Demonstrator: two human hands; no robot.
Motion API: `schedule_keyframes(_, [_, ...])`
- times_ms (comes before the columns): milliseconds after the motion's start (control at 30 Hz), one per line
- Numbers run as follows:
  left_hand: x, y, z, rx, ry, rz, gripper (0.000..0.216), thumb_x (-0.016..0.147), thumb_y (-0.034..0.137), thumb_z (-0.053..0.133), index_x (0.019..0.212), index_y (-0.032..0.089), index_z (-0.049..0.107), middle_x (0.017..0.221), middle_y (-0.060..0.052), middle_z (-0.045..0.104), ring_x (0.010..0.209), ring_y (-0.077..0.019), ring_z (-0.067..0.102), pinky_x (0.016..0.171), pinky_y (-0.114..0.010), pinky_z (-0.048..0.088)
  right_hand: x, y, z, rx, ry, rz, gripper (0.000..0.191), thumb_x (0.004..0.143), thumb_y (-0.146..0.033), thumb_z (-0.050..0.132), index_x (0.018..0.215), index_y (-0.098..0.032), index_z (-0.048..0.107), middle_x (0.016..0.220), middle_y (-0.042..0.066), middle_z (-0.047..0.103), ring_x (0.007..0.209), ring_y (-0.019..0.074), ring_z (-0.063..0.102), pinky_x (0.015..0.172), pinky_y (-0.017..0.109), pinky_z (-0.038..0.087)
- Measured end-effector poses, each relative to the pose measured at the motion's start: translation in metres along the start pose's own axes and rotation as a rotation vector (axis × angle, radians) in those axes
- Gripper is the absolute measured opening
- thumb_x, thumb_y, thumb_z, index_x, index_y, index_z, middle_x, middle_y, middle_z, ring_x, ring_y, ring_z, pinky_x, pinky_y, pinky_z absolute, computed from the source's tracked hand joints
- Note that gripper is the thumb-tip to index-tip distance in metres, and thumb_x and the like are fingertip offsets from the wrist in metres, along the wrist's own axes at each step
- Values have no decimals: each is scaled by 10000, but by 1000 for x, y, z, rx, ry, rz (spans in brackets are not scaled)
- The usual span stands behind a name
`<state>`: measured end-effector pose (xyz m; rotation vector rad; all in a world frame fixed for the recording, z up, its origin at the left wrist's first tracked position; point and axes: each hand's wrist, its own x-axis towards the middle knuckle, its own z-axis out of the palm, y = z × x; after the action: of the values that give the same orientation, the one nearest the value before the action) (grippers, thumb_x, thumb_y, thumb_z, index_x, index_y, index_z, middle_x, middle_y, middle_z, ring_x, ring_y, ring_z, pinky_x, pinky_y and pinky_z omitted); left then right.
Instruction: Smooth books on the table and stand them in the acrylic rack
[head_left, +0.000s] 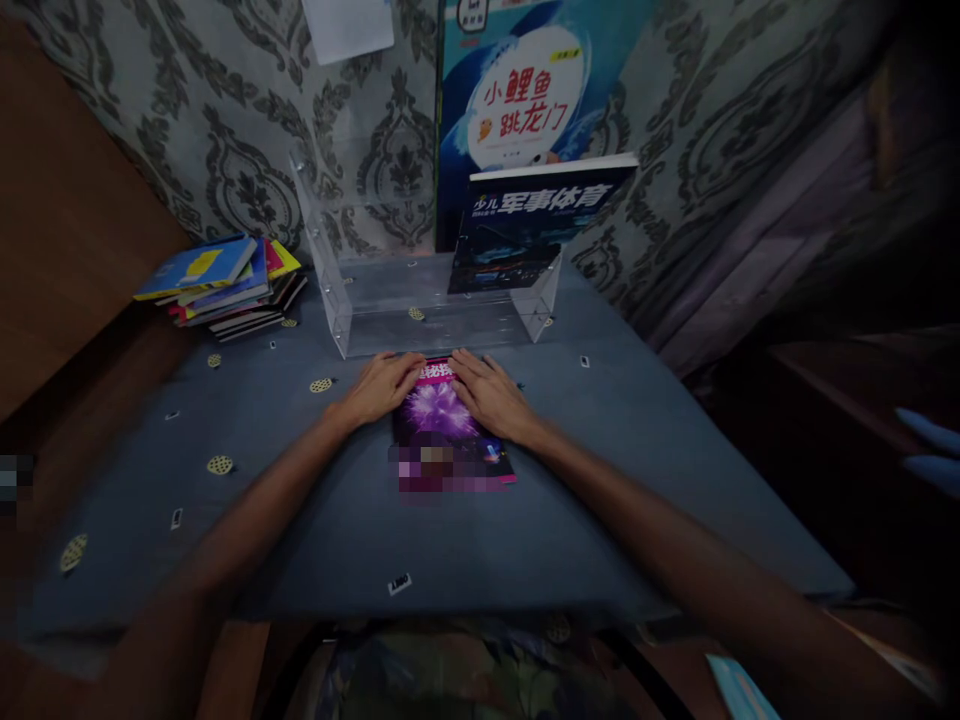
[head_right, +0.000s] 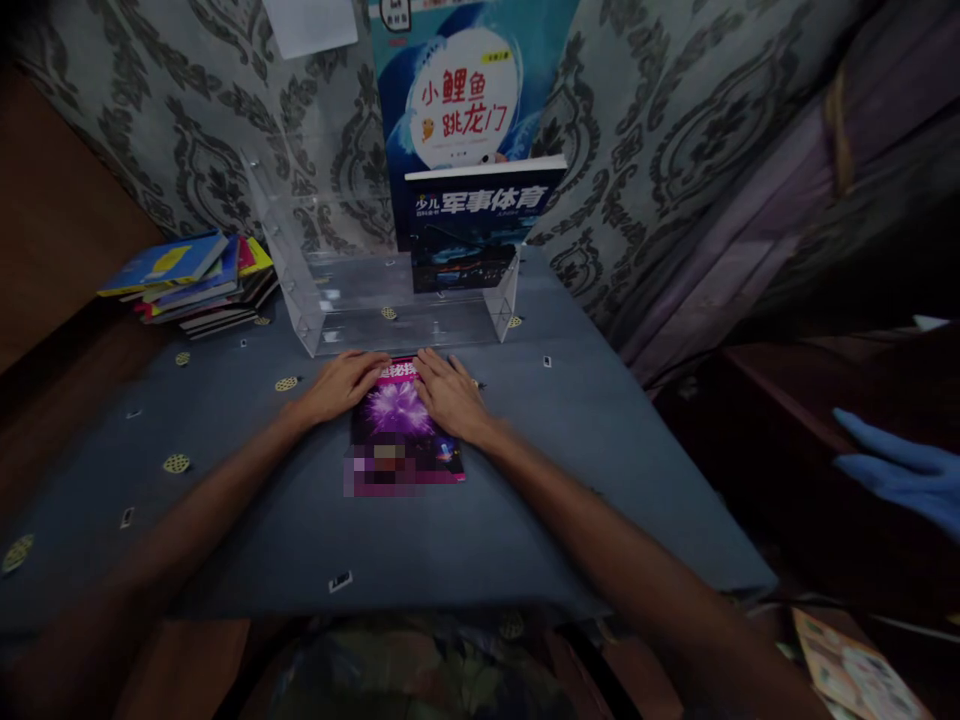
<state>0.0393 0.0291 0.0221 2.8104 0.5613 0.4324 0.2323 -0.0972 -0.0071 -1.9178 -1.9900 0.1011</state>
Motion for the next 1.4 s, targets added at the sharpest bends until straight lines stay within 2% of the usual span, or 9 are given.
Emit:
schedule_keyframes(167, [-14, 14, -4, -22, -20, 88, 391, 1047, 271, 343, 1296, 128, 608, 1258, -112, 710, 1154, -223, 657, 1150, -423, 401, 0, -1, -1, -11, 5, 6, 512, 1039, -314, 312, 1491, -140, 478, 1580, 140, 435, 1497, 253, 348, 1222, 525, 277])
schedule_keyframes(333, [-49, 42, -4, -119, -73, 224, 380, 1054, 265, 329, 1300, 180, 606, 1221, -52, 738, 1130, -187, 680, 1141, -400, 439, 0, -4, -3, -24, -19, 25, 522, 1037, -288, 320, 1483, -64, 474, 1569, 179, 439, 1503, 261, 335, 1235, 496, 254])
schedule_keyframes(467, [-79, 64, -4, -255, -117, 383, 352, 1037, 211, 381, 1322, 216, 587, 1284, -59, 713, 1177, -186, 675, 1122, -421, 473, 0, 0, 2, -14, 14, -2, 518, 1038, -303, 308, 1484, -104, 481, 1572, 160, 440, 1494, 267, 353, 1217, 528, 282])
schedule_keyframes(600, [-92, 77, -9, -311, -143, 445, 366, 1019, 175, 407, 1340, 208, 580, 1285, -86, 707, 1197, -195, 666, 1073, -407, 518, 0, 4, 6, -4, 47, -22, 515, 1042, -326, 298, 1483, -141, 488, 1566, 147, 454, 1487, 268, 369, 1202, 554, 300])
schedule_keyframes(800, [-60, 63, -5, -248, -126, 327, 344, 1037, 215, 374, 1263, 197, 633, 1114, -66, 753, 1034, -187, 700, 964, -353, 544, 0, 4, 5, -5, 25, -15, 515, 1035, -308, 311, 1486, -125, 480, 1573, 159, 440, 1496, 269, 351, 1212, 542, 287])
schedule_keyframes(1067, [10, 21, 23, -119, 69, 122, 332, 1022, 250, 395, 1269, 173, 602, 1193, -110, 726, 1102, -249, 687, 999, -416, 520, -1, 4, 3, 27, 20, -3, 528, 1032, -291, 290, 1503, -127, 464, 1569, 158, 446, 1489, 260, 365, 1217, 547, 280])
schedule_keyframes(1167, [14, 20, 30, -115, 133, 91, 313, 1021, 243, 401, 1260, 175, 591, 1159, -106, 736, 1069, -244, 699, 976, -405, 532, -1, 4, 2, 35, 21, 3, 527, 1034, -298, 293, 1501, -129, 468, 1571, 152, 445, 1493, 256, 357, 1225, 538, 271])
schedule_keyframes(1267, [10, 22, 36, -112, 189, 138, 327, 995, 183, 406, 1276, 163, 573, 1193, -118, 723, 1115, -244, 679, 1020, -418, 513, -1, 3, 1, 39, 15, 3, 531, 1032, -299, 297, 1508, -123, 456, 1573, 157, 441, 1495, 263, 351, 1225, 547, 267])
schedule_keyframes(1400, [6, 21, 41, -135, 201, 146, 345, 977, 160, 406, 1289, 153, 553, 1230, -128, 710, 1151, -248, 666, 1047, -436, 501, 0, 2, 0, 23, -5, 6, 543, 1032, -307, 295, 1511, -97, 442, 1588, 164, 415, 1507, 257, 328, 1232, 522, 254])
